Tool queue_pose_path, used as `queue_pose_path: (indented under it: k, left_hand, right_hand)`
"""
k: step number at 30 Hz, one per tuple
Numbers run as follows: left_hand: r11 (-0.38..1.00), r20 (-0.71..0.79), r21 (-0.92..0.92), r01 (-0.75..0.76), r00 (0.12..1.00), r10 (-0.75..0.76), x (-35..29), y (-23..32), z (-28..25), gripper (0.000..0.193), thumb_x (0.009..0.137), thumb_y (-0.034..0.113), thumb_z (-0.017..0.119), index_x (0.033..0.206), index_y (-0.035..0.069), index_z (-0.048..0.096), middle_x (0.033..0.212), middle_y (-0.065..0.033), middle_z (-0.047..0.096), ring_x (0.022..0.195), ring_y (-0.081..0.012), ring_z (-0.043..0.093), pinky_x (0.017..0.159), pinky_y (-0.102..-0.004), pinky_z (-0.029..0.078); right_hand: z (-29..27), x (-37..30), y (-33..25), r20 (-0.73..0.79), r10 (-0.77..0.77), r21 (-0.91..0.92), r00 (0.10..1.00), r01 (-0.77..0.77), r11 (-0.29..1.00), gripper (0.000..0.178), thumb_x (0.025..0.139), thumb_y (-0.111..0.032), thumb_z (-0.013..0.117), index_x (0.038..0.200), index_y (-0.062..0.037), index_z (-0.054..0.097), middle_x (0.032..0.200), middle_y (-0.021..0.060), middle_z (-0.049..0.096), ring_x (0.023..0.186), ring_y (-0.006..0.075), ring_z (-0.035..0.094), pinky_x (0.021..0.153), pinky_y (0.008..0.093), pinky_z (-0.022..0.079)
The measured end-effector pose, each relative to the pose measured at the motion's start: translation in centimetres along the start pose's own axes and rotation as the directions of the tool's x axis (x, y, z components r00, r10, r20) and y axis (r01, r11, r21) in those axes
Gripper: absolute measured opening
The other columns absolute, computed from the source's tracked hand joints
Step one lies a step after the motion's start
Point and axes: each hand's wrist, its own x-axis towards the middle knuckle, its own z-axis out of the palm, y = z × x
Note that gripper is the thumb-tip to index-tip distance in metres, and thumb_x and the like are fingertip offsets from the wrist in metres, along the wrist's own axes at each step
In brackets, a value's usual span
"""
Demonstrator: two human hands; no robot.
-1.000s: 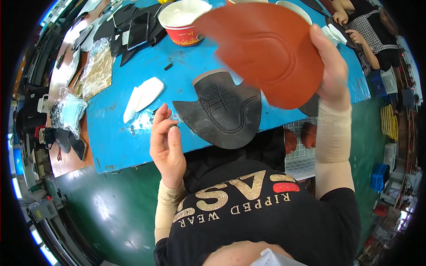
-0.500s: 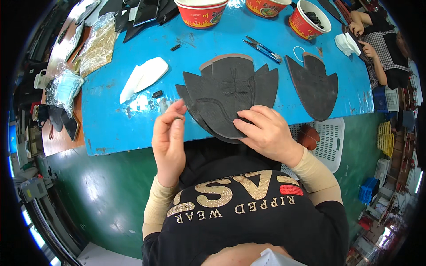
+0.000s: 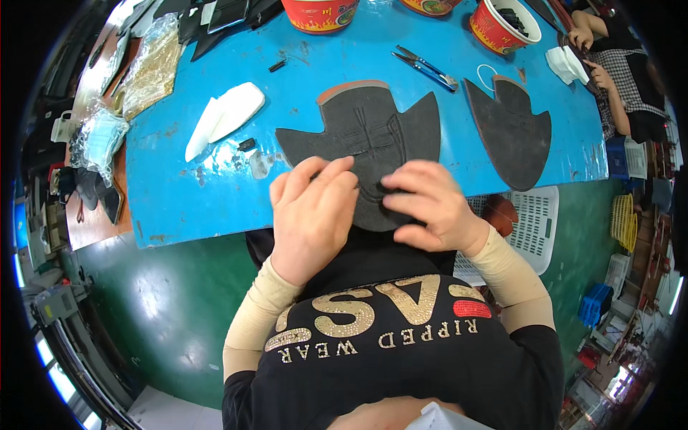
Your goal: The person takes ribbed inserts from containers and attaches them into slots on a shoe upper piece by hand and with snips. The person turns over and presses the shoe upper piece before attaching additional inserts by hand.
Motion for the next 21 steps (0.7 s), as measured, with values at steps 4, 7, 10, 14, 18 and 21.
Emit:
queue_pose_path:
  k: [4,7,10,14,18,21]
  left_hand:
    - [0.992,0.012,0.108,-0.063,0.998,0.062,0.4,0.0,1.1,0.021,0.074,0.006,0.069,0.093,0.007,0.061,0.115,-0.0063,0.063,0.102,-0.0244,0.056,0.086,-0.0366,0.038]
    - [0.989,0.033,0.135,-0.058,0.998,0.054,0.0,-0.3,1.8,0.021,0.075,0.007,0.069,0.094,0.007,0.061,0.116,-0.0067,0.062,0.103,-0.0245,0.056,0.087,-0.0365,0.038]
    - [0.985,0.042,0.161,-0.069,0.997,0.063,-0.1,-0.5,2.0,0.018,0.076,0.008,0.068,0.093,0.008,0.061,0.115,-0.0054,0.062,0.103,-0.0235,0.056,0.088,-0.0363,0.038]
    - [0.97,0.063,0.226,-0.094,0.995,0.081,0.0,-0.6,1.8,0.017,0.076,0.009,0.066,0.092,0.009,0.06,0.114,-0.0032,0.062,0.103,-0.021,0.056,0.088,-0.0357,0.038]
    - [0.927,0.144,0.337,-0.163,0.982,0.121,0.4,-0.6,1.6,0.019,0.073,0.011,0.063,0.092,0.011,0.06,0.113,-0.0013,0.063,0.103,-0.0184,0.056,0.089,-0.0344,0.037]
    - [0.926,0.161,0.34,-0.164,0.98,0.114,0.1,-0.3,1.5,0.02,0.072,0.01,0.064,0.092,0.011,0.06,0.113,-0.0015,0.063,0.102,-0.0188,0.056,0.089,-0.0342,0.037]
  right_hand:
    - [1.1,2.1,0.4,-0.177,0.152,-0.305,0.972,-0.201,0.931,0.03,0.076,-0.019,0.071,0.104,-0.0089,0.067,0.109,0.0069,0.058,0.101,0.0284,0.051,0.085,0.0401,0.041]
    - [2.3,2.3,0.0,-0.152,0.17,-0.35,0.974,-0.214,0.912,0.03,0.078,-0.021,0.07,0.105,-0.0108,0.067,0.111,0.0061,0.058,0.103,0.0272,0.05,0.085,0.04,0.039]
    - [2.3,2.5,0.3,-0.152,0.184,-0.361,0.971,-0.227,0.904,0.03,0.077,-0.022,0.07,0.105,-0.012,0.067,0.113,0.0054,0.056,0.104,0.0256,0.049,0.085,0.0391,0.037]
    - [2.5,2.6,-0.1,-0.157,0.222,-0.377,0.962,-0.266,0.887,0.03,0.077,-0.022,0.071,0.105,-0.0131,0.066,0.115,0.0051,0.054,0.105,0.025,0.048,0.085,0.04,0.035]
    - [2.6,2.5,-0.3,-0.157,0.242,-0.404,0.958,-0.286,0.869,0.029,0.076,-0.02,0.07,0.104,-0.0137,0.066,0.117,0.0049,0.054,0.108,0.0249,0.047,0.087,0.0417,0.034]
    - [2.4,2.7,-0.5,-0.162,0.231,-0.462,0.959,-0.281,0.841,0.029,0.075,-0.018,0.07,0.104,-0.0143,0.066,0.119,0.0047,0.053,0.11,0.0252,0.046,0.089,0.0429,0.033]
